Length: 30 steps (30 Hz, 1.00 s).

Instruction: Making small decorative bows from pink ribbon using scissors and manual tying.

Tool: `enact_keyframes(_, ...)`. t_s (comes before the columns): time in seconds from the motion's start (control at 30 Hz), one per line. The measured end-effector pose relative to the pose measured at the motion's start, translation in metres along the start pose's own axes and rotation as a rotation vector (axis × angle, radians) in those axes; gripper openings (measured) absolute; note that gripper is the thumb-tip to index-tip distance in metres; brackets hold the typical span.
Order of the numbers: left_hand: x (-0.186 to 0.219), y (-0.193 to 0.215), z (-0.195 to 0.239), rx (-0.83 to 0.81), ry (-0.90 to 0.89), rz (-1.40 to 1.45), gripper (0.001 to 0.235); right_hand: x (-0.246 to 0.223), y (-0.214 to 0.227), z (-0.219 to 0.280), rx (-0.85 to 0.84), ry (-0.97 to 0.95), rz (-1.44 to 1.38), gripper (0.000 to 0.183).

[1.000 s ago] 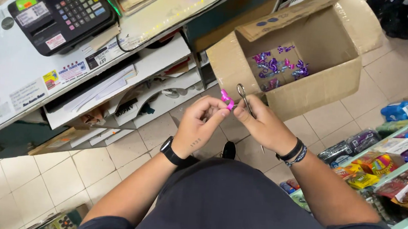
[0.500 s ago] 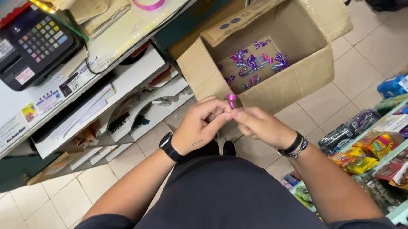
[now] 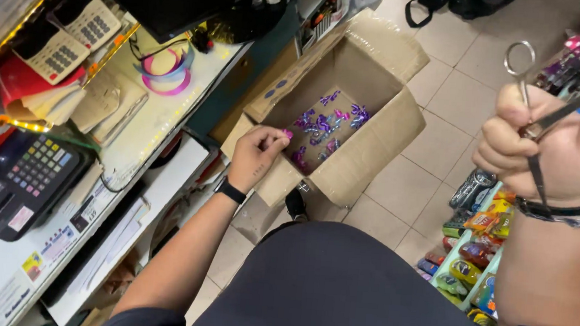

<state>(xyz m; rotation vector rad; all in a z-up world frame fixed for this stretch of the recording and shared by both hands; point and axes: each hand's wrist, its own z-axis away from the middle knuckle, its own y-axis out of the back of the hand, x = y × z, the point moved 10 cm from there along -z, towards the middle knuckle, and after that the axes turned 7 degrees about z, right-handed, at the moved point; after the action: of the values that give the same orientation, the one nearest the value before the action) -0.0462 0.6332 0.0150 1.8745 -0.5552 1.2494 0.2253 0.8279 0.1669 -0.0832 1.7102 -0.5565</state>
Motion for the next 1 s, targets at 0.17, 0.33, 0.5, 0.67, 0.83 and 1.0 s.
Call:
enact_keyframes(0.17,-0.014,-0.032,-0.056,-0.151,-0.004,-0.071,0.018,0.057,0.016,0.012,0.045,-0.059,0.155,0.064)
enact_keyframes(0.33,0.027,-0.032,-0.071,-0.18,-0.199,-0.296,0.024,0.097,0.032,0.034,0.16,-0.168,0.203,0.064)
enact_keyframes(0.5,0.093,0.024,-0.053,0.019,-0.239,-0.019,0.018,0.095,0.056,0.054,0.252,-0.132,0.164,0.054)
enact_keyframes(0.67,0.079,0.071,-0.01,0.203,-0.148,0.113,0.015,0.125,0.061,0.051,0.26,-0.19,0.154,0.057)
enact_keyframes(0.83,0.026,0.092,0.043,0.309,0.059,0.119,0.018,0.164,0.043,0.031,0.186,-0.294,0.192,0.055)
enact_keyframes(1.0,-0.035,0.113,0.082,0.393,0.231,0.069,0.015,0.208,0.001,0.006,-0.027,-0.28,0.196,0.055)
